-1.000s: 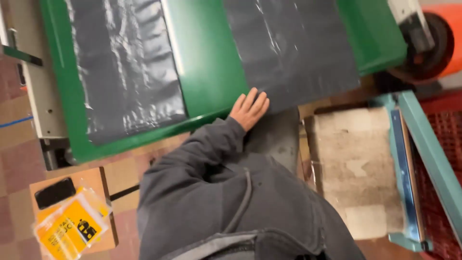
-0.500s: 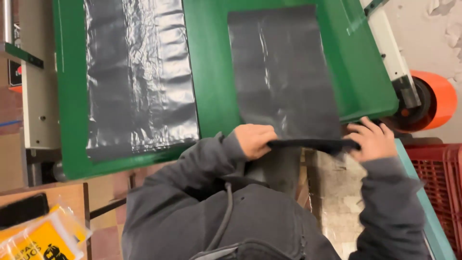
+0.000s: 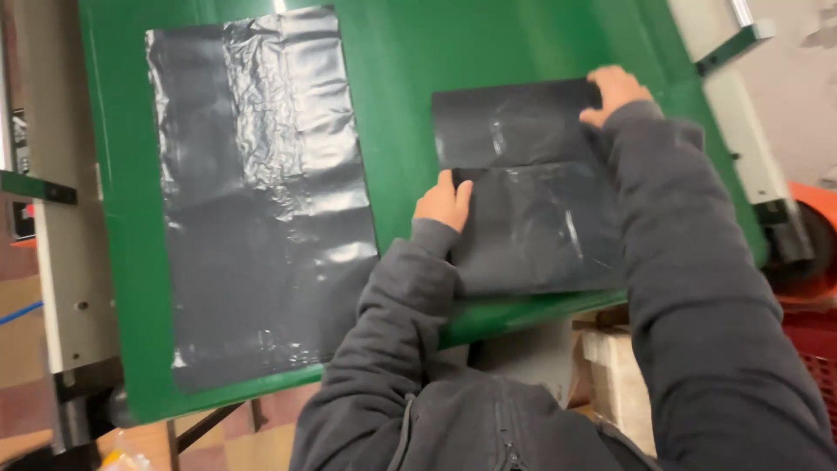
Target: Folding black plastic garbage bags and inserting them into yellow retail packaging sleeves.
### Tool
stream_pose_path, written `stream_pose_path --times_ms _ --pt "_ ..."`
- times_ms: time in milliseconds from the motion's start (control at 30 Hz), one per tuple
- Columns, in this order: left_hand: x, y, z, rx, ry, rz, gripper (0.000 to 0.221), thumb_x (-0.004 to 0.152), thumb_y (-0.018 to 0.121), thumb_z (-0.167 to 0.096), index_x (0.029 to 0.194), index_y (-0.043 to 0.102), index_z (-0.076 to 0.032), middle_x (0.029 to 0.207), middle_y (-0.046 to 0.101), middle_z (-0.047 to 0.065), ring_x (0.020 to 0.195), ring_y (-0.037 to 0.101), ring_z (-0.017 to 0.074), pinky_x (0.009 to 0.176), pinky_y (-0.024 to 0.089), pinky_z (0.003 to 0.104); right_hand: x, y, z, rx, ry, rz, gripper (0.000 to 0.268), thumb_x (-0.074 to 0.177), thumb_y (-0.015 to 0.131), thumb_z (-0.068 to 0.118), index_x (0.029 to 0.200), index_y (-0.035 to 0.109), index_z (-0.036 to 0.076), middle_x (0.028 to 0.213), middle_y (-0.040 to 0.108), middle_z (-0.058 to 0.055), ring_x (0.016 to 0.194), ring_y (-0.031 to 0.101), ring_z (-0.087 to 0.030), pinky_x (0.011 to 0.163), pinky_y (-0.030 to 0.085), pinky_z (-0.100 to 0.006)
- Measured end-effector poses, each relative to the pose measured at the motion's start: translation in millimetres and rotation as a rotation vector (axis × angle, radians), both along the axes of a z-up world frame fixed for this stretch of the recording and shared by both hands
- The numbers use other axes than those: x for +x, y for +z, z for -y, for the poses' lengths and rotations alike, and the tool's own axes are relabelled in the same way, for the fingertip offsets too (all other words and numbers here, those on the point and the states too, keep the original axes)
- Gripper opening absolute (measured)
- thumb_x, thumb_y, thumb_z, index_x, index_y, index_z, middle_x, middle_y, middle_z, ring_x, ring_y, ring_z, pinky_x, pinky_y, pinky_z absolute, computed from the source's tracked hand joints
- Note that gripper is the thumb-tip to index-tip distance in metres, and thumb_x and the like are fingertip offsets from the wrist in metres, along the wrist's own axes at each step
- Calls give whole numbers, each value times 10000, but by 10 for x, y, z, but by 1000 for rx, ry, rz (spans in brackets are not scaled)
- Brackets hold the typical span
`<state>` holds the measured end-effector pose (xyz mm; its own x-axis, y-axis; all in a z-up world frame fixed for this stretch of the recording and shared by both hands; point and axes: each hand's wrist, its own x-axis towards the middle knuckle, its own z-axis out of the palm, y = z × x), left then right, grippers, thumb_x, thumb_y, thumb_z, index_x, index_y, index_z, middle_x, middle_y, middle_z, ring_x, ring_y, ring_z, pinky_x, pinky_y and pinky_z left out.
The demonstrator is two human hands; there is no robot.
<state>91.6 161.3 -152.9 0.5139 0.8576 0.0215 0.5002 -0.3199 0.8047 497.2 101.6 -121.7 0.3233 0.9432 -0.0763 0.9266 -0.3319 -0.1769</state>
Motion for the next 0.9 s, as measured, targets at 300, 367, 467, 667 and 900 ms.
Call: stream_pose_path --times_ms 300,367,467,667,900 --pt "-174 117 -81 -48 -68 -244 329 965 507 -331 931 711 -75 865 729 198 800 681 449 762 533 560 -18 -69 -765 -435 -217 -32 887 658 915 438 1430 605 130 1475 564 -137 1290 577 -383 1029 497 -532" --pt "-231 238 -58 -71 -118 -289 319 924 536 -331 852 730 -89 836 729 179 792 686 431 763 541 541 340 -522 -792 -563 -105 -60 895 673 920 524 1408 622 110 1362 628 -178 1260 587 -403 1022 488 -527" --pt "-206 374 -64 -68 -101 -292 309 894 563 -354 857 744 -106 818 733 162 779 689 416 752 548 528 205 -423 -653 -398 32 29 755 706 882 533 1335 689 162 1218 703 -158 1156 619 -382 1004 435 -541" --pt "-195 437 -23 14 -54 -315 355 859 645 -410 820 720 -66 853 742 138 851 689 387 754 544 519 -747 785 565 296 269 397 221 831 790 288 1015 707 197 1065 619 -10 1098 557 -274 990 416 -420" --pt "-337 -99 -133 148 -73 -447 283 823 665 -381 876 762 -120 890 727 157 915 664 405 766 542 532 -1806 989 2238 534 176 221 333 723 741 127 1051 752 181 1193 659 -30 1283 583 -314 993 426 -494"
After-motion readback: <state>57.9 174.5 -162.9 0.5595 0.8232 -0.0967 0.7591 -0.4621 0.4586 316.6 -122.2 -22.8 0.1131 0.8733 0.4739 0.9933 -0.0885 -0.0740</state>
